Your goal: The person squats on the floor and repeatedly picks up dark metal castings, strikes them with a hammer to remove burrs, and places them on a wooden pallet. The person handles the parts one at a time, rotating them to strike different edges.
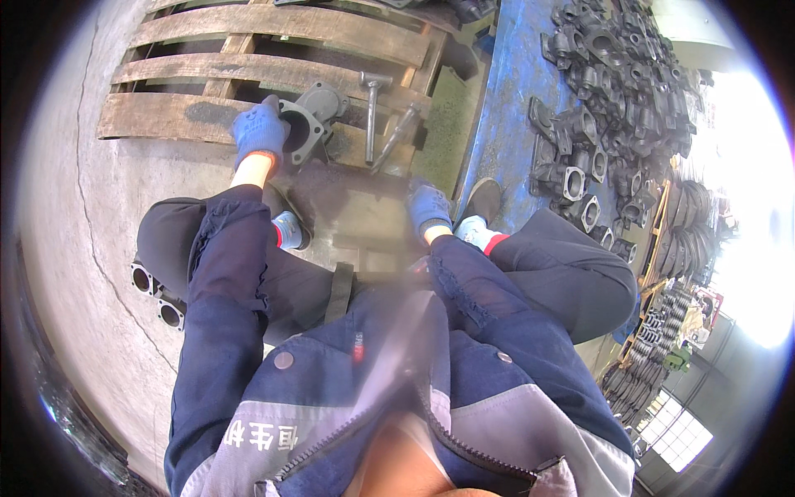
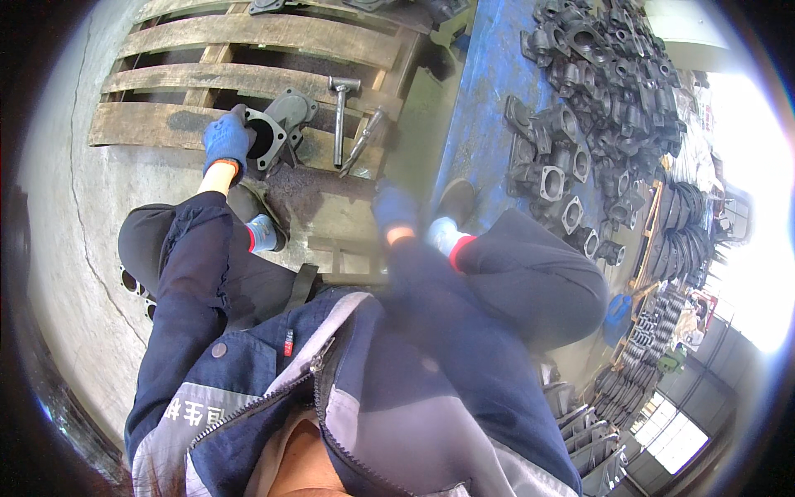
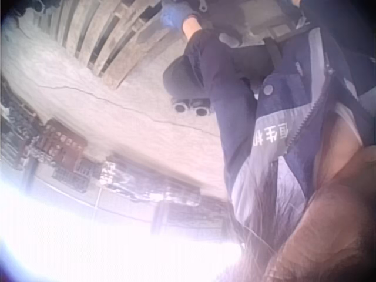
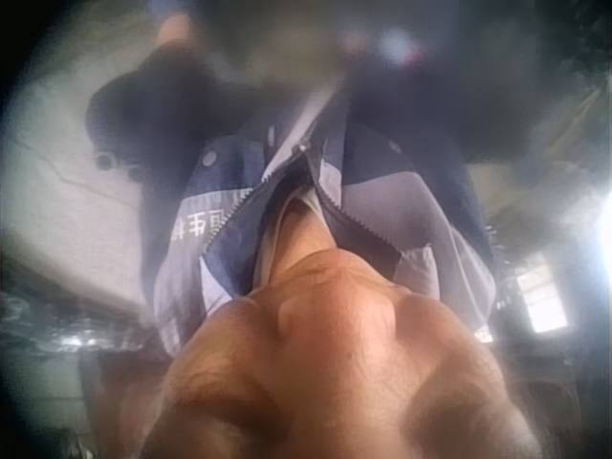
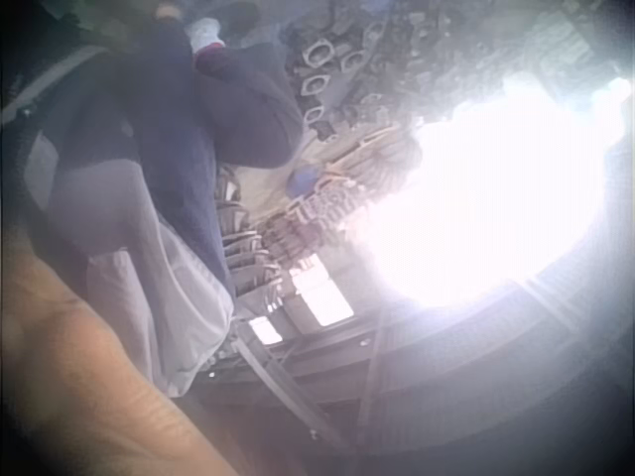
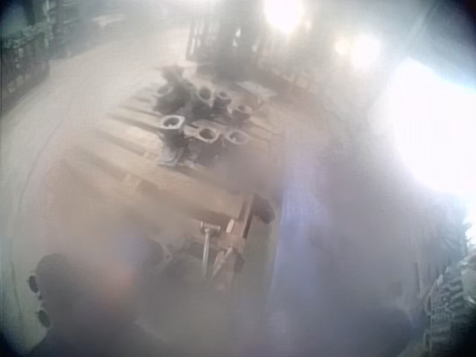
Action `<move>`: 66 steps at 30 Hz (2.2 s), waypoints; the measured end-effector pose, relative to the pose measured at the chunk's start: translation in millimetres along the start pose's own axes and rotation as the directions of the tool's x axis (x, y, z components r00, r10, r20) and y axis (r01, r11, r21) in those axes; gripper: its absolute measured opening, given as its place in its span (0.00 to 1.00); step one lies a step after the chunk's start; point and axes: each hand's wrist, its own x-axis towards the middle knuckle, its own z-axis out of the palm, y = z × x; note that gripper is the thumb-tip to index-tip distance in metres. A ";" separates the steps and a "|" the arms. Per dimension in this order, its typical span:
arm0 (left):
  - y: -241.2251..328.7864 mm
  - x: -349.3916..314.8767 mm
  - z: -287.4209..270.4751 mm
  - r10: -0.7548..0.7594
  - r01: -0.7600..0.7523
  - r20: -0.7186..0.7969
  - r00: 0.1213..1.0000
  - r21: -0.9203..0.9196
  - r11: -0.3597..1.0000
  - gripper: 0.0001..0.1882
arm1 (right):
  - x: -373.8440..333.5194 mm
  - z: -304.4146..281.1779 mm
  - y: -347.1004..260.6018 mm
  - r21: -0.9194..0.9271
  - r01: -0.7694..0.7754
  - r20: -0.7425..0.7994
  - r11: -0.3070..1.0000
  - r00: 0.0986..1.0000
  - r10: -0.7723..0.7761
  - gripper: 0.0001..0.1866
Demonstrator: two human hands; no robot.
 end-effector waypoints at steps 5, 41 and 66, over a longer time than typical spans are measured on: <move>0.3 -1.3 -1.0 -0.003 0.003 0.001 1.000 -0.022 1.000 0.19 | 5.7 2.7 0.0 0.042 -0.010 0.019 0.999 1.000 0.009 0.15; -4.5 -3.2 8.5 0.045 -0.053 -0.072 0.996 -0.115 0.992 0.18 | 123.7 -48.3 -127.5 0.309 0.336 -0.147 0.890 0.941 -0.304 0.17; -3.7 2.2 10.3 0.018 -0.020 -0.017 1.000 -0.133 0.991 0.21 | 136.4 -56.8 -152.7 -0.462 0.484 -0.130 0.743 0.792 -0.597 0.13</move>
